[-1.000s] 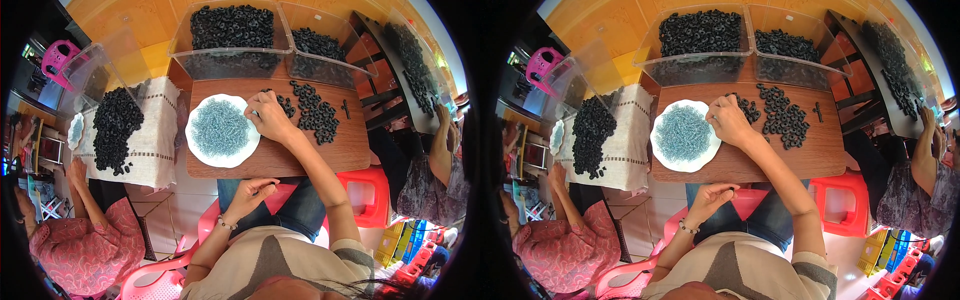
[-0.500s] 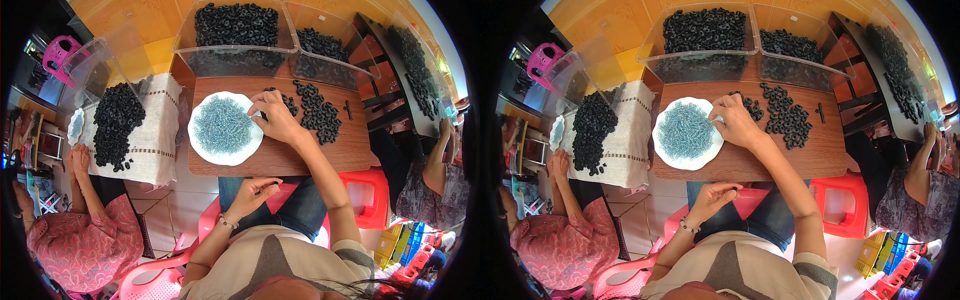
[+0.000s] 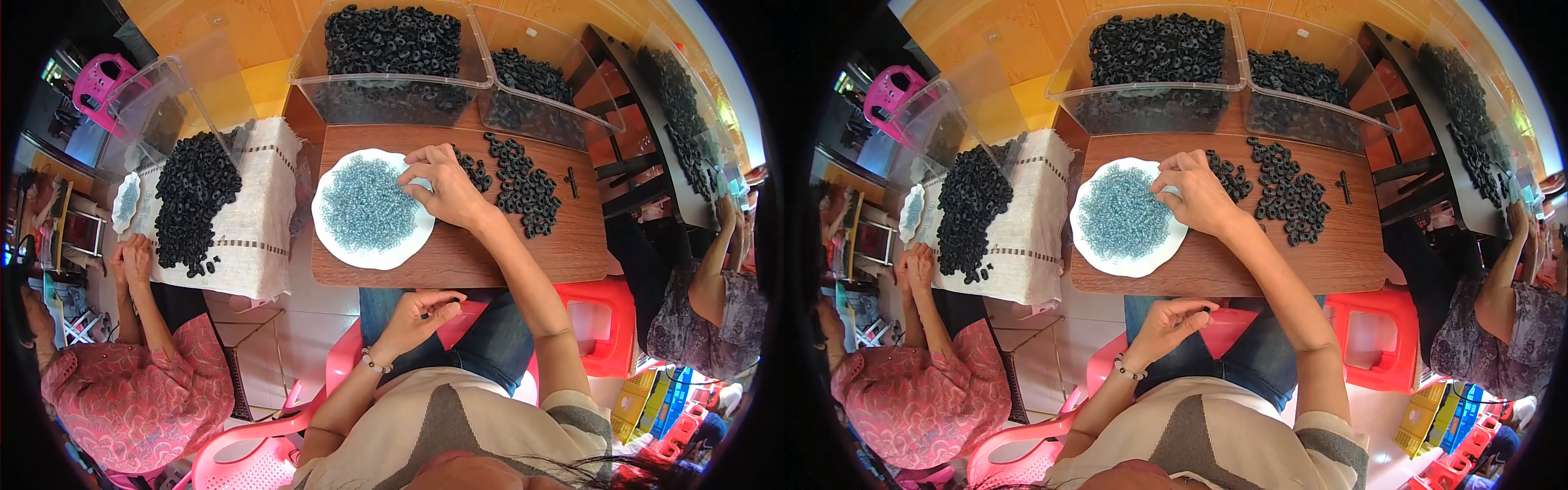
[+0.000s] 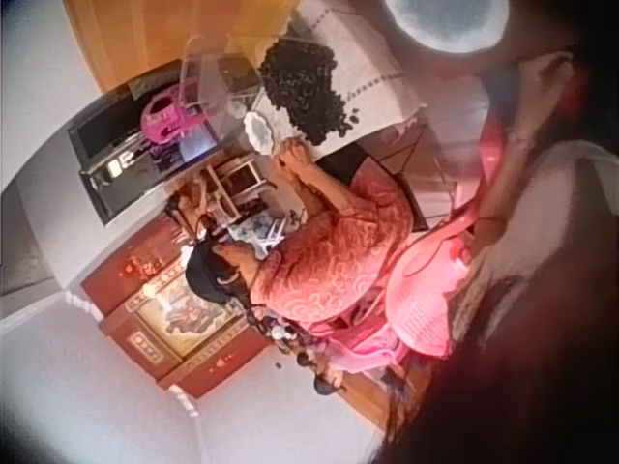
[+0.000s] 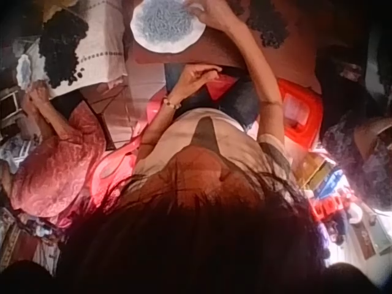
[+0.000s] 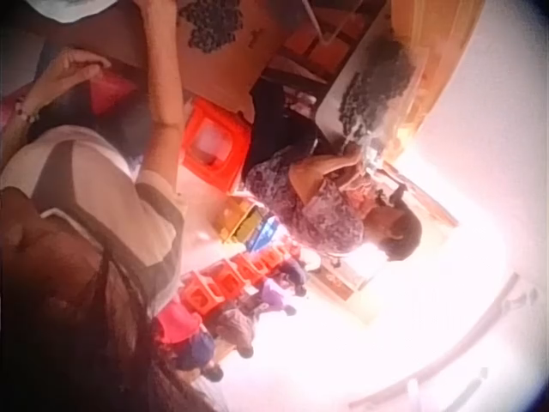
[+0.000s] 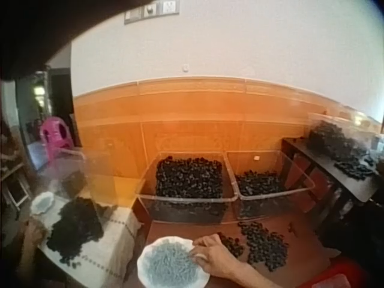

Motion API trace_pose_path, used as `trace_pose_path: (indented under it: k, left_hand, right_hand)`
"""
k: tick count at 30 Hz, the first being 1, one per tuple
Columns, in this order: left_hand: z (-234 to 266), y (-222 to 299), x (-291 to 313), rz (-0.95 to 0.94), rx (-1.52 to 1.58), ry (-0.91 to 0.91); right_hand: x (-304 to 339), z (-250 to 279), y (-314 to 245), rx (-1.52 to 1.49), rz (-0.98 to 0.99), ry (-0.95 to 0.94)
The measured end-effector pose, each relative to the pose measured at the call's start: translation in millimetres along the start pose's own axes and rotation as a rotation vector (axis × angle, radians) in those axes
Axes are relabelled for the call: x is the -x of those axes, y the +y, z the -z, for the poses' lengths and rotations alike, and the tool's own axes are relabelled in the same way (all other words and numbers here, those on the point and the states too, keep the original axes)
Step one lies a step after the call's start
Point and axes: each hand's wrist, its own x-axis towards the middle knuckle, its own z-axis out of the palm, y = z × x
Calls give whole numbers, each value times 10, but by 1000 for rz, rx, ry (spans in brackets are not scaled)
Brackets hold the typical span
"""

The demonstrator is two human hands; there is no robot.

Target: Assembling small blue beads or parts into black plastic rings or fasteners.

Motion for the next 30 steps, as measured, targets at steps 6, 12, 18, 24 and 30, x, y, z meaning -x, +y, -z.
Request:
trace_pose_path:
  k: [6,12,18,24,30]
  left_hand:
    - [-10,-6,5,-9,-19,6]
    - [-8,0,10,-18,26,27]
    - [5,-108,-7,-47,50,37]
    - [-7,-103,-5,-50,98,45]
    - [-2,45,24,-138,143,147]
  right_hand:
    - [-3,62,-56,-40,-19,18]
    - [43,130,-108,-289,-143,30]
    - [93,95,-183,53,124,173]
    - [99,164,-241,47,199,203]
    - [284,192,-295,-275,-48,166]
